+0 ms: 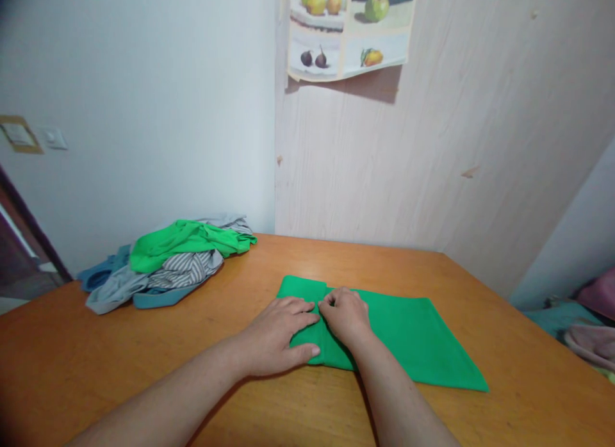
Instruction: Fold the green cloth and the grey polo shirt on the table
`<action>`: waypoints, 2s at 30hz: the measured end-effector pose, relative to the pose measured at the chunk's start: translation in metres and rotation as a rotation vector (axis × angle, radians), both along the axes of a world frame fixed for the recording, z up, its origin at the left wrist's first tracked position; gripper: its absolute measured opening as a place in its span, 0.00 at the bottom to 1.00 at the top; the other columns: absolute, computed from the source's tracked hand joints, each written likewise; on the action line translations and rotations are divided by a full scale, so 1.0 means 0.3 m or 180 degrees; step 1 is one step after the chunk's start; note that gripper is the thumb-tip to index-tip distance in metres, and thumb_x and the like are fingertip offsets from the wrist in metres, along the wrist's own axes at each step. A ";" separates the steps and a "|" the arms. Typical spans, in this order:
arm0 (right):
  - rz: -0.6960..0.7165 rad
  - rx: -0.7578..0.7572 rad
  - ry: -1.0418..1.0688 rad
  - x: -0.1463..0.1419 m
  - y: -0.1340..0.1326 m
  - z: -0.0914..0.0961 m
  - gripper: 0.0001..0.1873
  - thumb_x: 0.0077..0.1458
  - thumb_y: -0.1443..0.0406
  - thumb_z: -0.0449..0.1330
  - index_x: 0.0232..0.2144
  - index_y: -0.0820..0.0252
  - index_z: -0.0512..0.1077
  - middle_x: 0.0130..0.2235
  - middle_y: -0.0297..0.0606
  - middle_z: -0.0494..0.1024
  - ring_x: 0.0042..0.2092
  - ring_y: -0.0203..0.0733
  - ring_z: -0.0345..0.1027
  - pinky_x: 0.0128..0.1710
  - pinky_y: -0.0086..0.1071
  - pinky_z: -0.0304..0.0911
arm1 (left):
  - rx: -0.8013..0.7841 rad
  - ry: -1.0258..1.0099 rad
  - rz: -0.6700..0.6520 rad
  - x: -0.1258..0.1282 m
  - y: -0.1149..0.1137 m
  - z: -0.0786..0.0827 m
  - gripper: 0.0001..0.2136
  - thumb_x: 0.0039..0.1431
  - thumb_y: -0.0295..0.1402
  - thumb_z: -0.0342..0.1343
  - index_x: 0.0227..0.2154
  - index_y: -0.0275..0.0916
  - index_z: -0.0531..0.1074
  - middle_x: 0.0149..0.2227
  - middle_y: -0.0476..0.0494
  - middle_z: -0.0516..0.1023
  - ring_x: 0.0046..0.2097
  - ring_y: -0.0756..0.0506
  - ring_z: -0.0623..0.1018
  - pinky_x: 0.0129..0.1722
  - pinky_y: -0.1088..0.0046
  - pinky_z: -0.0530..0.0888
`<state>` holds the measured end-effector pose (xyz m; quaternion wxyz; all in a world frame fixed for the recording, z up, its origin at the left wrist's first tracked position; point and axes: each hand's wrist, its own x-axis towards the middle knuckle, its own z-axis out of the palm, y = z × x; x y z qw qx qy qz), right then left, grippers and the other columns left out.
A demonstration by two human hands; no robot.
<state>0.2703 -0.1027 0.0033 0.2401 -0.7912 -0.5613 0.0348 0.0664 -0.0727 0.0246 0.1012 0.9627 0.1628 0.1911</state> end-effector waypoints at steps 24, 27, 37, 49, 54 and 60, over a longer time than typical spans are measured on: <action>0.0447 -0.0507 -0.0526 -0.022 -0.019 -0.010 0.29 0.66 0.53 0.43 0.65 0.51 0.61 0.68 0.33 0.59 0.70 0.56 0.43 0.66 0.57 0.41 | -0.0067 0.0076 0.0011 0.004 0.009 -0.020 0.28 0.60 0.53 0.54 0.59 0.47 0.68 0.61 0.39 0.69 0.62 0.31 0.66 0.61 0.42 0.59; 0.0508 -0.0830 -0.0574 -0.026 -0.022 -0.008 0.30 0.67 0.53 0.40 0.67 0.51 0.56 0.70 0.32 0.54 0.71 0.56 0.39 0.66 0.60 0.38 | -0.0107 0.0079 -0.0023 0.004 0.010 -0.019 0.29 0.60 0.53 0.54 0.61 0.48 0.66 0.63 0.39 0.68 0.63 0.30 0.66 0.61 0.41 0.59; 0.0477 -0.0872 -0.0556 -0.024 -0.024 -0.001 0.29 0.67 0.54 0.41 0.68 0.50 0.55 0.70 0.33 0.53 0.71 0.53 0.39 0.66 0.59 0.37 | -0.0144 0.0130 -0.0005 0.007 0.010 -0.028 0.30 0.61 0.54 0.52 0.62 0.47 0.64 0.64 0.40 0.65 0.65 0.31 0.62 0.63 0.43 0.56; 0.0468 -0.0811 -0.0499 -0.016 -0.021 -0.012 0.29 0.67 0.53 0.42 0.67 0.50 0.55 0.69 0.32 0.54 0.70 0.54 0.41 0.67 0.58 0.38 | -0.0501 -0.0462 0.0087 0.015 0.029 -0.010 0.19 0.66 0.46 0.50 0.53 0.42 0.70 0.53 0.40 0.76 0.55 0.39 0.74 0.56 0.57 0.68; 0.0487 -0.0762 -0.0442 -0.011 -0.018 -0.016 0.30 0.67 0.52 0.42 0.67 0.51 0.56 0.69 0.33 0.54 0.70 0.56 0.42 0.66 0.58 0.38 | -0.0779 -0.1137 0.0635 0.017 0.081 -0.009 0.16 0.69 0.42 0.46 0.49 0.40 0.72 0.51 0.41 0.77 0.52 0.42 0.75 0.53 0.65 0.70; 0.0471 -0.0707 -0.0422 -0.007 -0.017 -0.022 0.29 0.67 0.52 0.42 0.67 0.49 0.57 0.69 0.34 0.56 0.70 0.55 0.43 0.66 0.59 0.38 | -0.1191 -0.1506 0.0857 -0.003 0.141 -0.020 0.16 0.69 0.43 0.45 0.41 0.40 0.75 0.42 0.45 0.80 0.44 0.44 0.77 0.44 0.70 0.71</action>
